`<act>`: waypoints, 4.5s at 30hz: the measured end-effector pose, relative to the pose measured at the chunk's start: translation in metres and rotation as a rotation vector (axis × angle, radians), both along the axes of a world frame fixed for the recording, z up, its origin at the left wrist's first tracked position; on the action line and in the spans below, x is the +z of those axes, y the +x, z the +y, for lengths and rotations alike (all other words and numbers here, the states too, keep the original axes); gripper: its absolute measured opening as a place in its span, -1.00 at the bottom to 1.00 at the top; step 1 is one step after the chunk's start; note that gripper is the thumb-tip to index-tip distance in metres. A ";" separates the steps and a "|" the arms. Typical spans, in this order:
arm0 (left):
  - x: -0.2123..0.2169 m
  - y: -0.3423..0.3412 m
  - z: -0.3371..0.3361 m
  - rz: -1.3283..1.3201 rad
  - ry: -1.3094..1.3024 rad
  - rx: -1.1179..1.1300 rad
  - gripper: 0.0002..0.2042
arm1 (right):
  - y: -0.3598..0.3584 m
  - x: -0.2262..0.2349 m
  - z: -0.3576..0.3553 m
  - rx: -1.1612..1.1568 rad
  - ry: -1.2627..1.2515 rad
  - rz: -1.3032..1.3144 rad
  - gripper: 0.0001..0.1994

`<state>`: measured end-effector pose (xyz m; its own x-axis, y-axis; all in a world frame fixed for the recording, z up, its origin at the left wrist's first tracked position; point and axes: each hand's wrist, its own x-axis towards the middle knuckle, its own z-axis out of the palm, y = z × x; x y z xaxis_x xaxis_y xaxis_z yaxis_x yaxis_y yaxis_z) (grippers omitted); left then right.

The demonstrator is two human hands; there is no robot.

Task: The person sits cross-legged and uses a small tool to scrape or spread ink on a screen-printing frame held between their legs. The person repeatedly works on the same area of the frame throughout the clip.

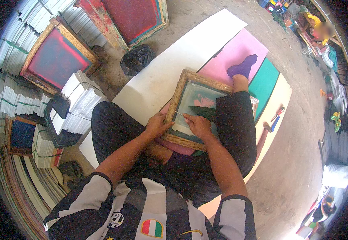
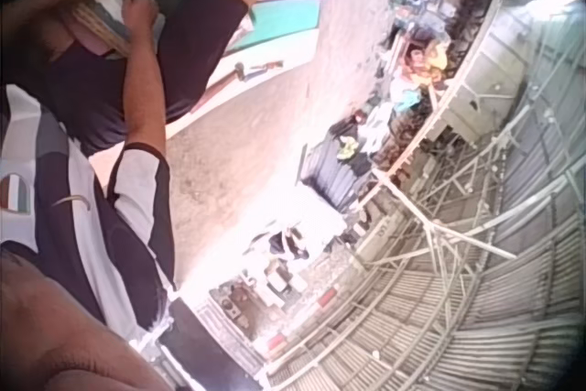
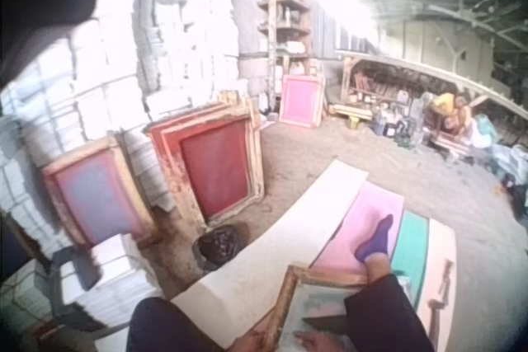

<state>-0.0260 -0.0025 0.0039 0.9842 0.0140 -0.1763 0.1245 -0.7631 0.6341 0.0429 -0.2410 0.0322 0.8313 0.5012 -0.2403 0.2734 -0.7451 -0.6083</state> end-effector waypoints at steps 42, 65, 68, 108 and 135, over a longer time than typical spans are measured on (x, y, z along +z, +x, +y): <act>0.001 0.002 0.000 0.057 -0.068 0.019 -0.45 | 0.012 0.004 0.006 0.012 0.036 0.085 -0.66; 0.006 -0.003 -0.002 0.056 -0.041 0.074 -0.44 | -0.027 0.032 0.016 0.016 -0.194 -0.093 -0.65; 0.011 -0.001 -0.004 0.092 -0.009 0.078 -0.45 | -0.030 0.027 0.017 0.027 -0.215 -0.090 -0.63; 0.009 0.001 -0.008 0.059 0.083 -0.011 -0.44 | -0.026 -0.018 0.000 -0.088 0.281 0.225 -0.64; 0.003 -0.005 -0.003 0.008 0.080 0.003 -0.43 | -0.015 0.008 0.005 -0.116 0.063 0.187 -0.67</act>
<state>-0.0308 -0.0055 0.0067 0.9826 0.0319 -0.1828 0.1323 -0.8109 0.5700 0.0284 -0.2361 0.0404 0.8283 0.4235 -0.3668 0.0659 -0.7238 -0.6868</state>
